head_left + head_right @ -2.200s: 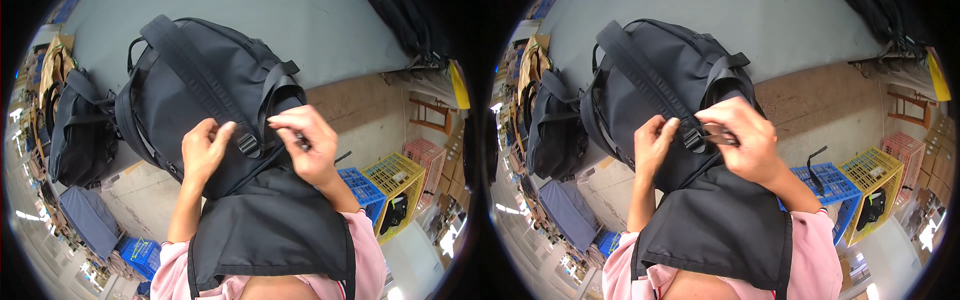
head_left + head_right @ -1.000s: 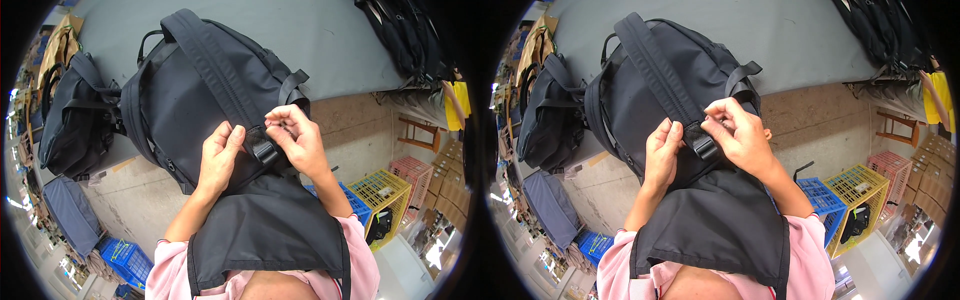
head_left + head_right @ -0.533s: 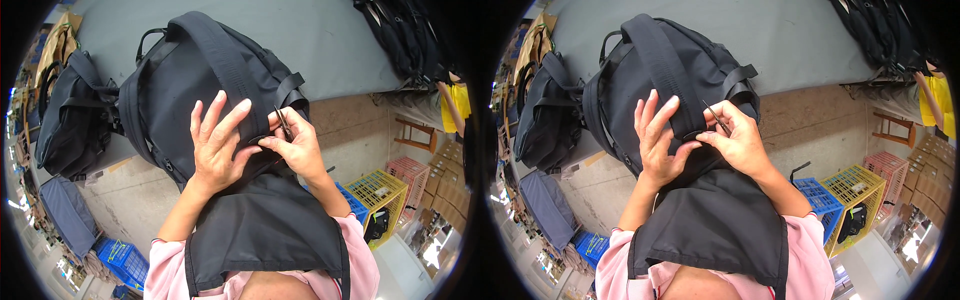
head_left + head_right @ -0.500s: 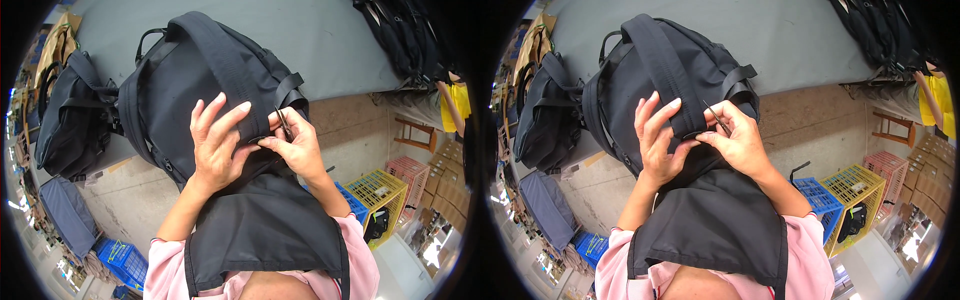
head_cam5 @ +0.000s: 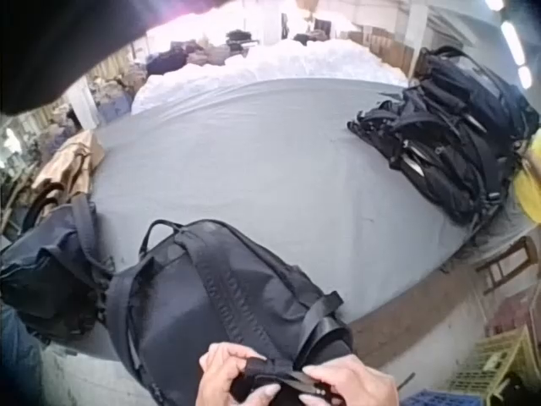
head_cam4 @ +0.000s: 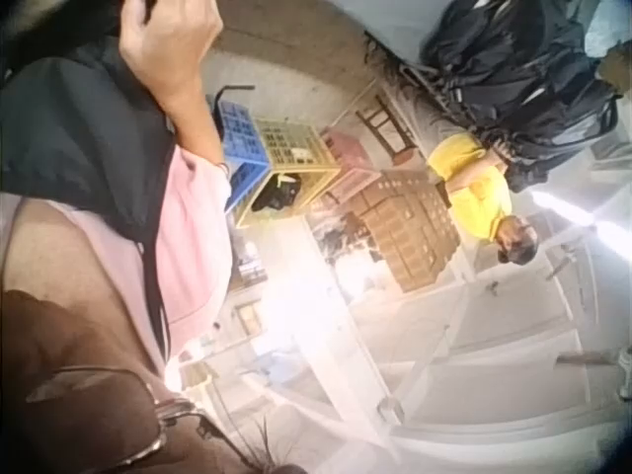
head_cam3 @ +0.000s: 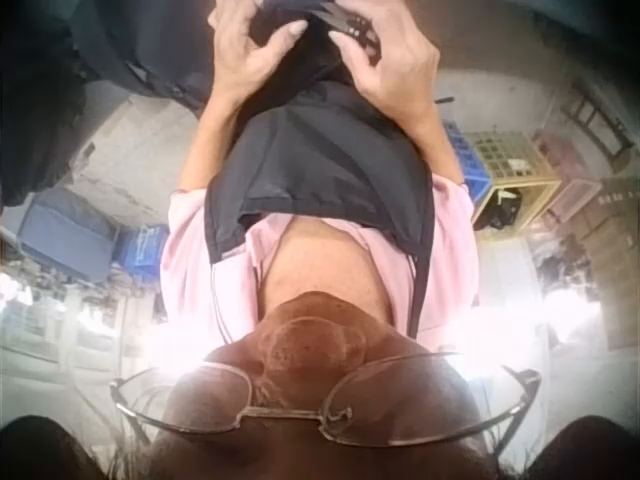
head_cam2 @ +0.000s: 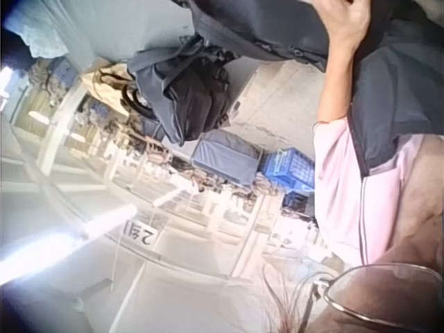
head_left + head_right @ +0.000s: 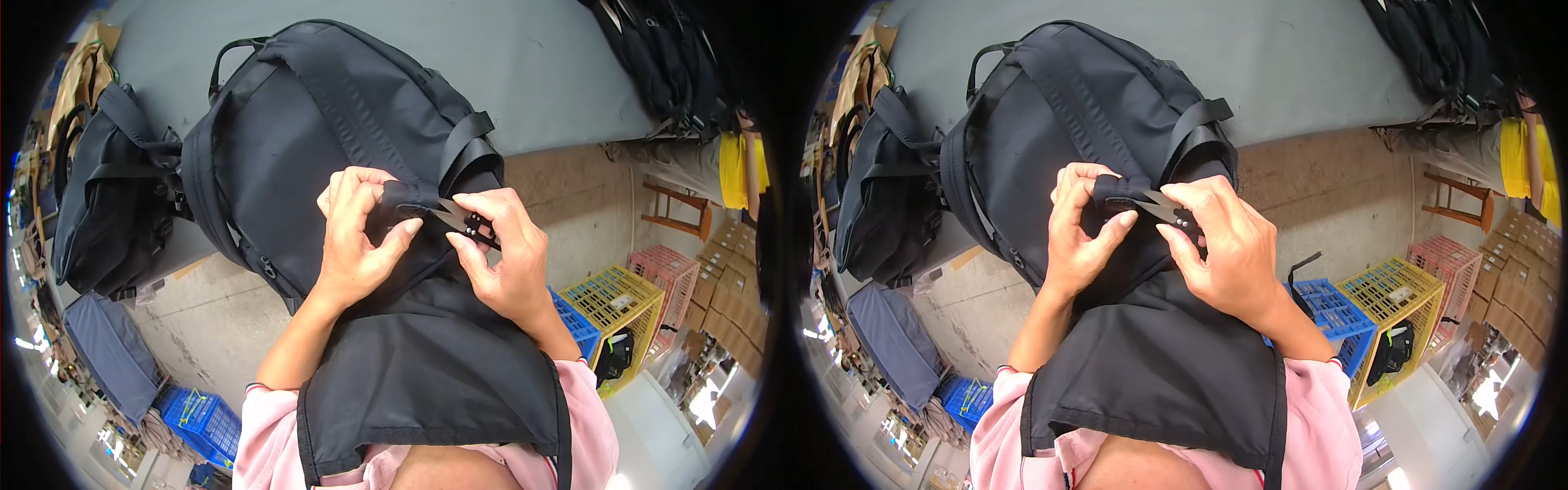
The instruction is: Inspecting and adjusting straps on finished backpacks using thread nippers.
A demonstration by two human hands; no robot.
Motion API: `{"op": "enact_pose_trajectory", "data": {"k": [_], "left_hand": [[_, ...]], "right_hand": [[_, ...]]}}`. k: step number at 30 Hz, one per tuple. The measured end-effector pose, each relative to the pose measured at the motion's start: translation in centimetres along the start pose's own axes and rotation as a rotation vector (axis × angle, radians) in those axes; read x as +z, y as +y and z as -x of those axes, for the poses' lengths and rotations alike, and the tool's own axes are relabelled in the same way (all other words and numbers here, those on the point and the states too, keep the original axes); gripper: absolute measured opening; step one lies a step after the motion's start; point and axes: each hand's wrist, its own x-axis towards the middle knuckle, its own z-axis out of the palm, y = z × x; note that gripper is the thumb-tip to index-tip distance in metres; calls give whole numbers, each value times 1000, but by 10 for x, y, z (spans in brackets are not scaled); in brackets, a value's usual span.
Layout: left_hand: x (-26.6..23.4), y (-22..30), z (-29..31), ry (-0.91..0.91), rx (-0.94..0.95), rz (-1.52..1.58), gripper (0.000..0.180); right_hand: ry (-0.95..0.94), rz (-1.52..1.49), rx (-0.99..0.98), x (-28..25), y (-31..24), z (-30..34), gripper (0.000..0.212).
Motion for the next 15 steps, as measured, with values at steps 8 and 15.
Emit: {"op": "enact_pose_trajectory", "data": {"k": [8, 15], "left_hand": [[2, 3, -6, -81, -26, -65, 31], [5, 3, -6, -63, 20, -141, 32]], "right_hand": [[-87, -509, 413, 2, 8, -8, 29], [-114, -879, 574, 19, 13, -14, 23]]}}
